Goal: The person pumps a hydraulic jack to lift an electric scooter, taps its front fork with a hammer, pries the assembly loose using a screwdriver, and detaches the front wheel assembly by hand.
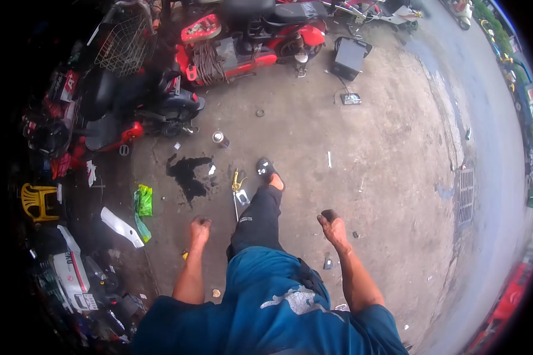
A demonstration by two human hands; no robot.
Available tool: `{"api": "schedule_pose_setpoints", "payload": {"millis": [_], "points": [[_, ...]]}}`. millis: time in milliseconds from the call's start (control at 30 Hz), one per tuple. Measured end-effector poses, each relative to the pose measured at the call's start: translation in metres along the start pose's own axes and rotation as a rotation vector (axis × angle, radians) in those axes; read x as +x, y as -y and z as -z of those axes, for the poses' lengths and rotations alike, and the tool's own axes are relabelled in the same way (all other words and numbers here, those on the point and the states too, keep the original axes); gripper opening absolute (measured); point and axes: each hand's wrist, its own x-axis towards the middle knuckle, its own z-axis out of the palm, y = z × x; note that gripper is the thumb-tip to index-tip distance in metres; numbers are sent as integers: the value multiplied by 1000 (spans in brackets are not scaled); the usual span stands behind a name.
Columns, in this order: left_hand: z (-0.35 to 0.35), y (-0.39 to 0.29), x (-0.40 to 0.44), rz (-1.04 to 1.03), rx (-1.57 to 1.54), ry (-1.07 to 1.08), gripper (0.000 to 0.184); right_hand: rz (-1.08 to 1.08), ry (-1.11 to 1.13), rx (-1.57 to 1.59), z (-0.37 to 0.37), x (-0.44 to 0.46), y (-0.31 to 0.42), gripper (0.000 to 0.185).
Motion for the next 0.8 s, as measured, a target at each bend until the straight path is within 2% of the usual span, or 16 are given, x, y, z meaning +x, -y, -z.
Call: {"api": "schedule_pose_setpoints", "payload": {"millis": [67, 133, 167, 233, 267, 300, 367, 400, 433, 467, 567, 633, 700, 767, 800], "points": [[-25, -58, 86, 19, -113, 52, 25, -88, -29, -108, 15, 70, 6, 41], [-44, -95, 130, -50, -186, 51, 22, -52, 64, -205, 14, 158, 0, 38], [-53, -117, 158, -114, -219, 49, 20, -53, 110, -259, 14, 196, 19, 38], [-64, -162, 186, -114, -210, 93, 19, -17, 193, -358, 10, 276, 62, 39], [-74, -178, 197, -132, -354, 69, 20, 10, 228, -431, 0, 324, 65, 40], [-94, -173, 209, -21, -422, 91, 19, 9, 227, -450, -9, 366, 85, 40], [-106, -187, 233, -124, -217, 131, 17, 40, 188, -438, -39, 454, 106, 42], [-116, -194, 247, -47, -297, 150, 15, 60, 165, -455, -61, 501, 103, 42], [-127, -201, 260, 40, -380, 164, 14, 103, 113, -399, -76, 530, 137, 42], [-140, -203, 274, 128, -466, 169, 13, 140, 106, -452, -101, 569, 141, 40], [-191, -190, 317, 106, -484, 85, 9, 414, 254, -528, -179, 687, 150, 41], [-188, -214, 357, 146, -312, 106, 10, 543, 226, -643, -236, 765, 151, 44], [-240, -180, 361, 305, -407, -36, 14, 656, 155, -700, -289, 845, 147, 48], [-280, -143, 363, -174, 266, -204, 17, 783, 32, -673, -338, 915, 143, 51], [-278, -152, 381, -32, 153, -127, 16, 730, 9, -604, -360, 955, 141, 47]]}}
